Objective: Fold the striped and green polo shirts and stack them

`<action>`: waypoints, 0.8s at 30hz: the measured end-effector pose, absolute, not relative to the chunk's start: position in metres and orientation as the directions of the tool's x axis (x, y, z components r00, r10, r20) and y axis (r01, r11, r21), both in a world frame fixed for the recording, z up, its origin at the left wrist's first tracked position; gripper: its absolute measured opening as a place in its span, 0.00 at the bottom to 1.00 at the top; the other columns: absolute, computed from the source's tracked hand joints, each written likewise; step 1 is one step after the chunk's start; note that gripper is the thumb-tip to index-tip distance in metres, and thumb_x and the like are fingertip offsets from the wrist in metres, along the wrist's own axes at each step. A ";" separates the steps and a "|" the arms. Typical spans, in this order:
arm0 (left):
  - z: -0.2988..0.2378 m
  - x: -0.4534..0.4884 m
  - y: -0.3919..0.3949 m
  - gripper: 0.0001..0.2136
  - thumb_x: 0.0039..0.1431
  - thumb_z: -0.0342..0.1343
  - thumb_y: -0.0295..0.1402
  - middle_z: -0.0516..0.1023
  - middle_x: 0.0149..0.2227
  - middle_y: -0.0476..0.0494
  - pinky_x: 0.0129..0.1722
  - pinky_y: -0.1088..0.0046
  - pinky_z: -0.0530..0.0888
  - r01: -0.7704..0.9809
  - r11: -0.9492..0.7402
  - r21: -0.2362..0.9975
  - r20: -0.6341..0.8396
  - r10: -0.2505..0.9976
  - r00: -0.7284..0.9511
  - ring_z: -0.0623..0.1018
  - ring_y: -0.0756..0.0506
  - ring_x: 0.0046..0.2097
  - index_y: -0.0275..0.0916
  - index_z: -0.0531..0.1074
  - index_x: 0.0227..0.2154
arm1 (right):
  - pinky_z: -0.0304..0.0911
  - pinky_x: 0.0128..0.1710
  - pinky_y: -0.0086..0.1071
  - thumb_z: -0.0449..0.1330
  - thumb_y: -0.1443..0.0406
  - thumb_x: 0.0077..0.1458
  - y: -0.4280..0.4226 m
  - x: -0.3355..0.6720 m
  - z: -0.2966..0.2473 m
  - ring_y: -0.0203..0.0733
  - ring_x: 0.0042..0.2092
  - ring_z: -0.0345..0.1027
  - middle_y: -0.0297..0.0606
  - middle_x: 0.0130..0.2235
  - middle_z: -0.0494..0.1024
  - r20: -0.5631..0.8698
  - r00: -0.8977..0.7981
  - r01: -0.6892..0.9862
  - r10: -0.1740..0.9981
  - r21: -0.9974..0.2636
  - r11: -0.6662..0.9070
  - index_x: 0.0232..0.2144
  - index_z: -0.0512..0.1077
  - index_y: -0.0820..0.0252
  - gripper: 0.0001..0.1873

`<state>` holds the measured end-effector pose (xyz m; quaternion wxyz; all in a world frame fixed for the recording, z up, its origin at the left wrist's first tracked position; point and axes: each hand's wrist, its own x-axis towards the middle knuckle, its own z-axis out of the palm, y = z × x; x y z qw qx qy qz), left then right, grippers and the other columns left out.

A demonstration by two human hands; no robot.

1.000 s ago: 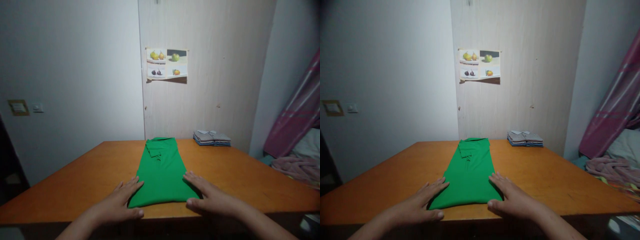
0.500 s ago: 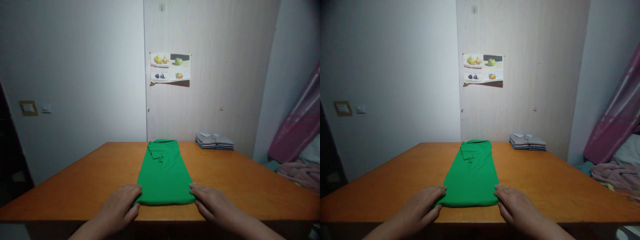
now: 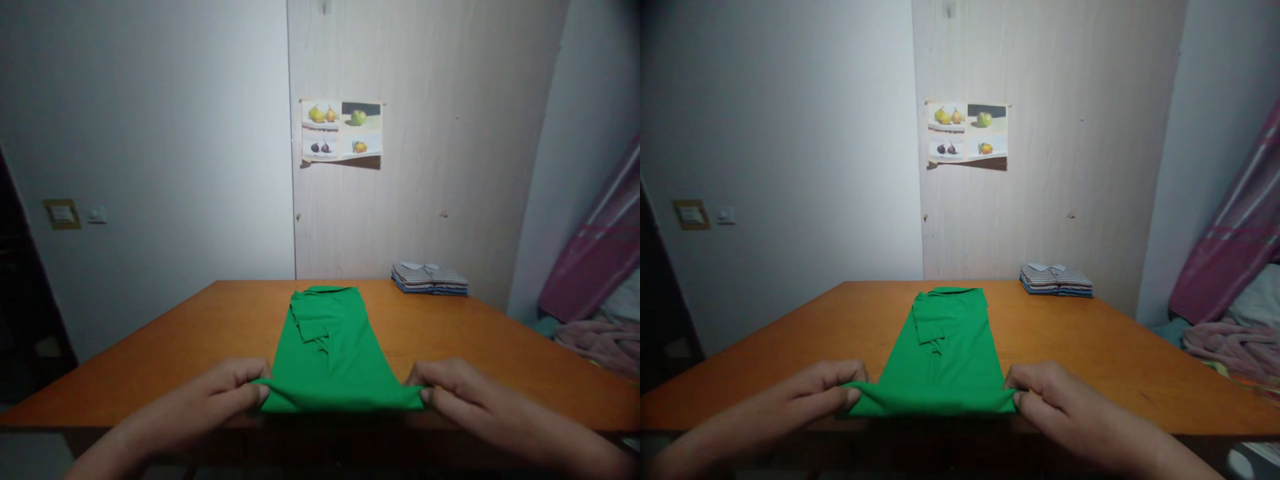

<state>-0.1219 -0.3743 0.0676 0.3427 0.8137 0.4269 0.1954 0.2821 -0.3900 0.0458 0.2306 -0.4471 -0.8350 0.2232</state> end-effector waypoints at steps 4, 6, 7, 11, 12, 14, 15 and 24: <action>0.080 -0.117 -0.341 0.17 0.63 0.55 0.47 0.70 0.28 0.53 0.33 0.77 0.66 0.384 -0.289 0.877 0.088 0.881 0.464 0.69 0.50 0.32 0.39 0.69 0.27 | 0.58 0.36 0.31 0.54 0.60 0.59 -0.351 0.277 0.068 0.40 0.35 0.63 0.33 0.30 0.69 0.278 -0.430 0.469 0.859 -0.744 0.476 0.29 0.69 0.58 0.10; 0.076 -0.110 -0.314 0.17 0.61 0.57 0.49 0.74 0.30 0.51 0.33 0.76 0.68 0.239 -0.201 0.950 0.090 0.909 0.408 0.71 0.49 0.32 0.38 0.71 0.30 | 0.55 0.32 0.30 0.54 0.59 0.56 -0.321 0.268 0.070 0.37 0.31 0.57 0.30 0.27 0.64 0.273 -0.358 0.323 0.893 -0.861 0.393 0.28 0.66 0.58 0.09; 0.073 -0.106 -0.300 0.18 0.60 0.58 0.50 0.78 0.33 0.48 0.35 0.74 0.70 0.171 -0.144 0.975 0.072 0.926 0.370 0.74 0.48 0.34 0.37 0.73 0.32 | 0.52 0.30 0.30 0.54 0.59 0.55 -0.305 0.263 0.068 0.36 0.29 0.54 0.29 0.26 0.62 0.255 -0.325 0.264 0.911 -0.900 0.347 0.28 0.65 0.58 0.09; 0.047 -0.087 -0.254 0.18 0.57 0.61 0.47 0.84 0.41 0.39 0.42 0.67 0.75 -0.022 0.046 0.999 -0.040 0.977 0.212 0.81 0.41 0.41 0.35 0.76 0.41 | 0.48 0.26 0.30 0.56 0.60 0.50 -0.247 0.240 0.048 0.35 0.27 0.51 0.29 0.25 0.63 0.233 -0.131 0.182 0.963 -0.950 0.255 0.25 0.64 0.58 0.08; 0.038 -0.083 -0.246 0.18 0.59 0.60 0.47 0.84 0.41 0.38 0.44 0.65 0.76 -0.062 0.102 0.993 -0.088 0.976 0.198 0.82 0.41 0.42 0.36 0.76 0.41 | 0.48 0.27 0.30 0.57 0.59 0.50 -0.235 0.236 0.040 0.35 0.28 0.53 0.30 0.25 0.64 0.216 -0.083 0.195 0.973 -0.954 0.228 0.25 0.65 0.58 0.09; 0.020 -0.079 -0.236 0.18 0.61 0.58 0.48 0.84 0.41 0.36 0.47 0.62 0.77 -0.132 0.173 0.976 -0.141 0.965 0.222 0.83 0.40 0.43 0.36 0.76 0.41 | 0.51 0.28 0.30 0.57 0.55 0.52 -0.217 0.232 0.021 0.37 0.29 0.57 0.31 0.26 0.68 0.179 -0.002 0.199 0.984 -0.964 0.176 0.26 0.66 0.59 0.13; 0.010 -0.079 -0.234 0.18 0.61 0.58 0.47 0.84 0.42 0.36 0.48 0.62 0.77 -0.152 0.181 0.972 -0.140 0.959 0.247 0.83 0.39 0.44 0.36 0.76 0.42 | 0.54 0.29 0.31 0.57 0.54 0.53 -0.211 0.231 0.011 0.38 0.31 0.60 0.33 0.27 0.70 0.159 0.003 0.190 0.987 -0.969 0.156 0.27 0.68 0.60 0.15; -0.027 -0.088 -0.231 0.22 0.50 0.66 0.34 0.83 0.39 0.40 0.41 0.65 0.78 -0.025 0.020 0.999 -0.018 0.995 0.100 0.82 0.42 0.38 0.37 0.68 0.47 | 0.63 0.28 0.32 0.58 0.67 0.43 -0.216 0.237 -0.040 0.41 0.28 0.71 0.34 0.30 0.77 -0.057 -0.051 -0.018 0.997 -0.998 -0.058 0.58 0.64 0.58 0.36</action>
